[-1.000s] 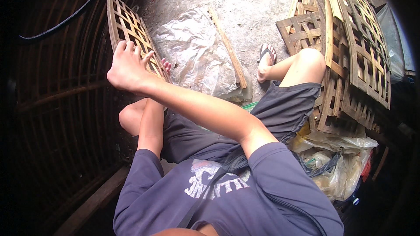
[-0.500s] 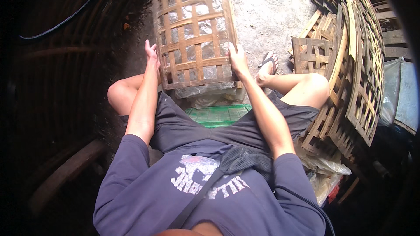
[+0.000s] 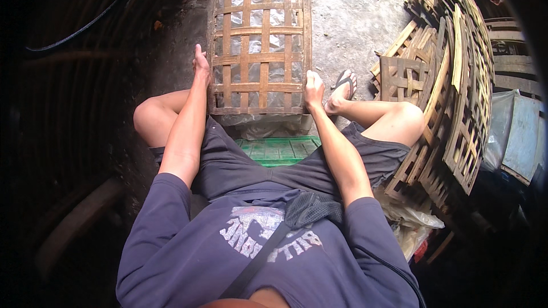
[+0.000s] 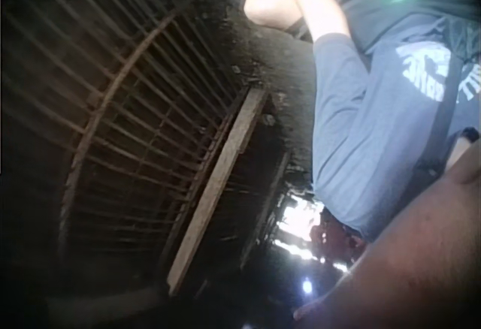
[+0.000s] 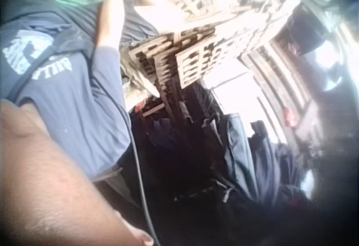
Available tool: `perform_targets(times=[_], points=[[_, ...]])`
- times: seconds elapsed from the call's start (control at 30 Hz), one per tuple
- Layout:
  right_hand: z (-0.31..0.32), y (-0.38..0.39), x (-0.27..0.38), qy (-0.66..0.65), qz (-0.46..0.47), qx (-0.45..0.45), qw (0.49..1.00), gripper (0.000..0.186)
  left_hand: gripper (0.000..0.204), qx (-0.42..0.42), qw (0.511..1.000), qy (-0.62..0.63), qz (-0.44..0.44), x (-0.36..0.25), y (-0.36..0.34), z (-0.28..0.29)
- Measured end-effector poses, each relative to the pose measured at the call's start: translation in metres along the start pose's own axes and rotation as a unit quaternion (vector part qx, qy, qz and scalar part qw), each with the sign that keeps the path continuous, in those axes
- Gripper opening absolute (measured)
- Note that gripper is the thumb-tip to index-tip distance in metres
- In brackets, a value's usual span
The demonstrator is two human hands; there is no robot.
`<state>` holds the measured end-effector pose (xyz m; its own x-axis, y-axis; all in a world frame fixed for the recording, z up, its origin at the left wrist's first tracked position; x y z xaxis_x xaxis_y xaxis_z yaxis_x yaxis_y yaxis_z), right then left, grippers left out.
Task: The person sits on the floor and repeatedly wraps individual wooden lattice frames with clear plastic sheets. They pick up a frame, place a plastic sheet over it, fold the edges, and set the wrapped frame aside. The process is repeated for multiple frames.
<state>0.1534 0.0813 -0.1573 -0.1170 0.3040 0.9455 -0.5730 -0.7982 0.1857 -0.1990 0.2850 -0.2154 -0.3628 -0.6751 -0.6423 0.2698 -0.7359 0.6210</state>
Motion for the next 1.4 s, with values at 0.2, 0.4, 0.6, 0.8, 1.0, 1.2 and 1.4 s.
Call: perform_targets(times=[0.2,0.4,0.6,0.8,1.0,1.2,1.4], points=[[-0.008,0.000,-0.043,0.262,-0.206,0.111,0.936,0.072,0.068,-0.035,0.968,-0.238,-0.072,-0.006,0.019,-0.008],[-0.002,0.012,-0.044,0.336,-0.260,0.154,0.892,0.079,0.070,-0.043,0.918,-0.375,-0.124,0.006,0.008,-0.015],[-0.011,0.003,-0.040,0.307,-0.192,0.181,0.914,0.072,0.062,0.093,0.912,-0.389,-0.093,-0.019,0.052,-0.024],[-0.024,0.007,-0.071,0.336,-0.155,0.219,0.903,0.068,0.052,0.094,0.915,-0.346,-0.185,-0.038,0.082,-0.038],[-0.042,0.014,-0.072,0.301,-0.139,0.279,0.901,0.069,0.054,0.114,0.906,-0.330,-0.239,-0.035,0.060,-0.054],[-0.030,-0.006,-0.015,0.311,0.008,0.285,0.907,0.061,0.035,0.209,0.904,-0.228,-0.294,-0.072,0.050,-0.106],[0.075,0.043,0.185,0.174,0.229,0.210,0.934,0.035,0.044,0.324,0.914,-0.156,-0.187,-0.089,0.031,-0.155]])
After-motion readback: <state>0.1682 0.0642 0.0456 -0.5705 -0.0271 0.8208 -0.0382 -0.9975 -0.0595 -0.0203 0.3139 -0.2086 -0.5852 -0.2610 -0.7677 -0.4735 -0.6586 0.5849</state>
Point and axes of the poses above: each hand's wrist, its own y-axis away from the middle knuckle, its own z-axis out of the back of the hand, x = y × z, the point moved 6 cm from there along -y, towards the middle knuckle, and after that the axes turned 8 degrees about -y, right-handed, at the moved point
